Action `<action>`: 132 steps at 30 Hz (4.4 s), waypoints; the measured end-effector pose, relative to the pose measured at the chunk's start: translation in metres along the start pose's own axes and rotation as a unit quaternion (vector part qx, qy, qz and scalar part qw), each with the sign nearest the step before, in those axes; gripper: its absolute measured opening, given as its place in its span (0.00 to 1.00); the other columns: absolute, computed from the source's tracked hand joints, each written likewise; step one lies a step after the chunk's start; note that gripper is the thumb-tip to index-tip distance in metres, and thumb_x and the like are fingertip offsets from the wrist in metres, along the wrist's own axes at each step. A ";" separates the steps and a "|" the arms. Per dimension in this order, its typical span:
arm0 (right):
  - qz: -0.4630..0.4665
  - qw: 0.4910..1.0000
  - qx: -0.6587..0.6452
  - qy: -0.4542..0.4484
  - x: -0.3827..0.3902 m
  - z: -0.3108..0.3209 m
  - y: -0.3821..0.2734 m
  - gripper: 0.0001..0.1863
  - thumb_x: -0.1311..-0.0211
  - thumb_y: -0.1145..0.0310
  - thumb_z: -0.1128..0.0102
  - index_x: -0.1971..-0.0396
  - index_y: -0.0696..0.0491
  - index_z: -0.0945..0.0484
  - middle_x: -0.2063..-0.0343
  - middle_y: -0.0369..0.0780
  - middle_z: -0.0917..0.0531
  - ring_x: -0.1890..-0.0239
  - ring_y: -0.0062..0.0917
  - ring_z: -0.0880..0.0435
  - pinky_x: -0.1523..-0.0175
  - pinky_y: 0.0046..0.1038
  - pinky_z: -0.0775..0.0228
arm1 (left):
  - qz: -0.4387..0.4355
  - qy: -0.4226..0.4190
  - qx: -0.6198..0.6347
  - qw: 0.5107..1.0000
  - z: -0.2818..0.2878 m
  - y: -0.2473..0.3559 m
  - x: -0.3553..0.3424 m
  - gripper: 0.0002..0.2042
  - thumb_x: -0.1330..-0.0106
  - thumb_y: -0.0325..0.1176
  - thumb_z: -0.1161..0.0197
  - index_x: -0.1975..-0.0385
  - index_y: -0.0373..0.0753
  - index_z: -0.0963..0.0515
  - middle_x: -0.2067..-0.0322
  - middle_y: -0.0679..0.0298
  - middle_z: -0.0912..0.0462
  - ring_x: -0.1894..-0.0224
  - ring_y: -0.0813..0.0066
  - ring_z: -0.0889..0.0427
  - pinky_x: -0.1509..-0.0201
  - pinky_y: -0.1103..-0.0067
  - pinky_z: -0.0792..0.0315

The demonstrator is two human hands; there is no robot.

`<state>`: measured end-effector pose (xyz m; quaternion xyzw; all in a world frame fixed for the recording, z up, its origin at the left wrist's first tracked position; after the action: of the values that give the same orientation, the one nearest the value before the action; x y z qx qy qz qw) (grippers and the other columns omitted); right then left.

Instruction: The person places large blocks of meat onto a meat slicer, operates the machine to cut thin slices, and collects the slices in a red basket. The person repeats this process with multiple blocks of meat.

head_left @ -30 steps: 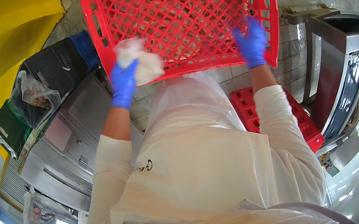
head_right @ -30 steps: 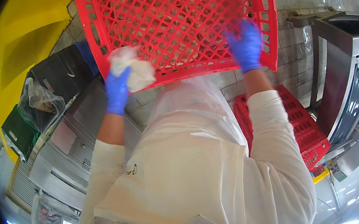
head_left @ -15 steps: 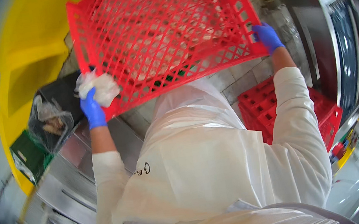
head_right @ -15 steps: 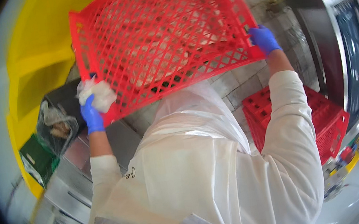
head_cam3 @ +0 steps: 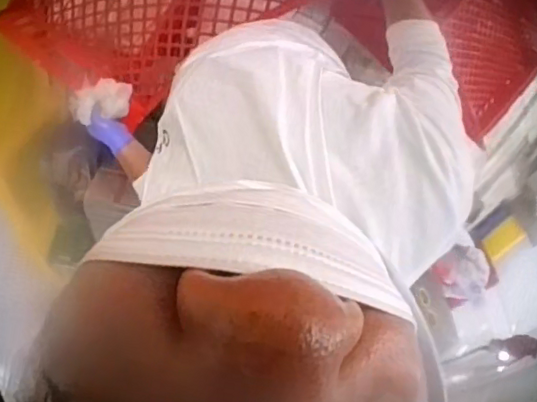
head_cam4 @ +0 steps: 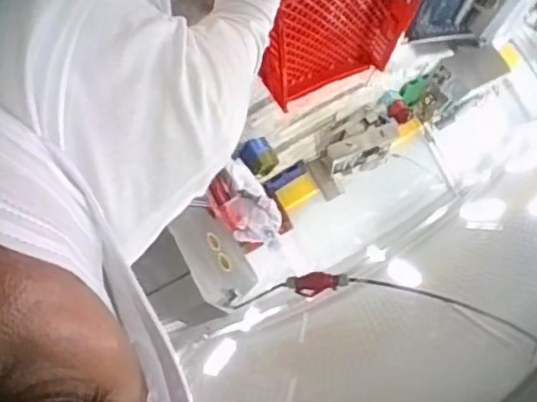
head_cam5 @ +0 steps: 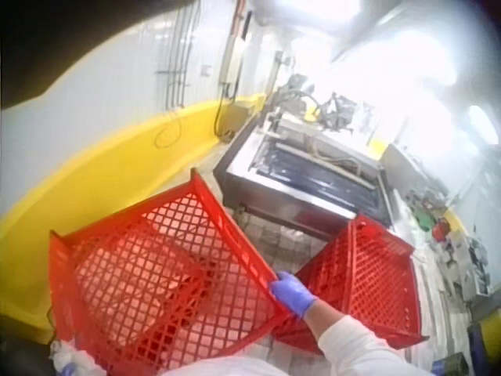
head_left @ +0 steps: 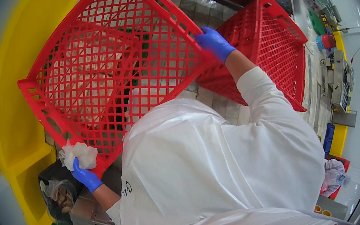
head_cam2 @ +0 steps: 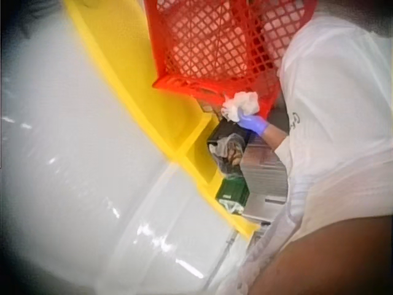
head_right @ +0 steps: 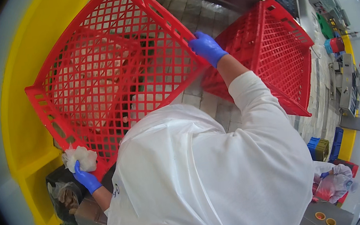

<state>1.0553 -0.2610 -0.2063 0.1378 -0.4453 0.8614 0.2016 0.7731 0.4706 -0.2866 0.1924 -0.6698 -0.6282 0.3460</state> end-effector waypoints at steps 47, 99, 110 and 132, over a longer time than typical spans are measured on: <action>-0.272 0.895 -0.130 0.329 0.452 0.626 0.797 0.25 0.34 0.58 0.38 0.42 0.57 0.20 0.56 0.46 0.13 0.57 0.33 0.13 0.52 0.34 0.21 | 0.002 -0.672 -0.033 0.740 -0.715 0.044 0.609 0.18 0.35 0.27 0.35 0.46 0.32 0.21 0.52 0.59 0.15 0.51 0.72 0.16 0.43 0.75 0.23; 0.070 0.858 -0.415 0.295 0.339 0.434 0.528 0.22 0.31 0.70 0.33 0.39 0.54 0.26 0.49 0.38 0.19 0.52 0.21 0.19 0.45 0.24 0.23 | -0.380 -0.489 -0.059 0.783 -0.723 0.051 0.674 0.19 0.38 0.31 0.24 0.51 0.35 0.22 0.53 0.60 0.16 0.51 0.68 0.16 0.47 0.73 0.23; 0.188 0.654 -0.726 0.105 0.313 0.383 0.347 0.48 0.28 0.52 0.37 0.20 0.48 0.59 0.32 0.45 0.31 0.32 0.37 0.26 0.28 0.43 0.33 | -0.037 -0.766 -0.029 0.641 -0.705 0.048 0.779 0.17 0.28 0.33 0.31 0.44 0.33 0.21 0.51 0.67 0.16 0.52 0.83 0.20 0.42 0.79 0.26; 0.379 0.853 0.182 0.308 0.373 0.364 0.264 0.49 0.56 0.55 0.19 0.30 0.43 0.32 0.28 0.57 0.39 0.28 0.60 0.38 0.31 0.51 0.31 | -0.179 -0.827 -0.148 0.511 -0.673 0.057 0.790 0.31 0.36 0.28 0.31 0.33 0.38 0.34 0.44 0.59 0.22 0.44 0.70 0.19 0.43 0.73 0.22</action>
<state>0.6237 -0.6149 -0.0327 -0.2795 -0.2133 0.9352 -0.0425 0.7156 -0.5450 -0.0750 -0.3522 -0.5016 -0.6414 -0.4615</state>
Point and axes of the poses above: each hand's wrist, its own x-axis away from the middle knuckle, its own z-axis out of the back of the hand, y = z × x, the point moved 6 cm from there along -x, towards the middle knuckle
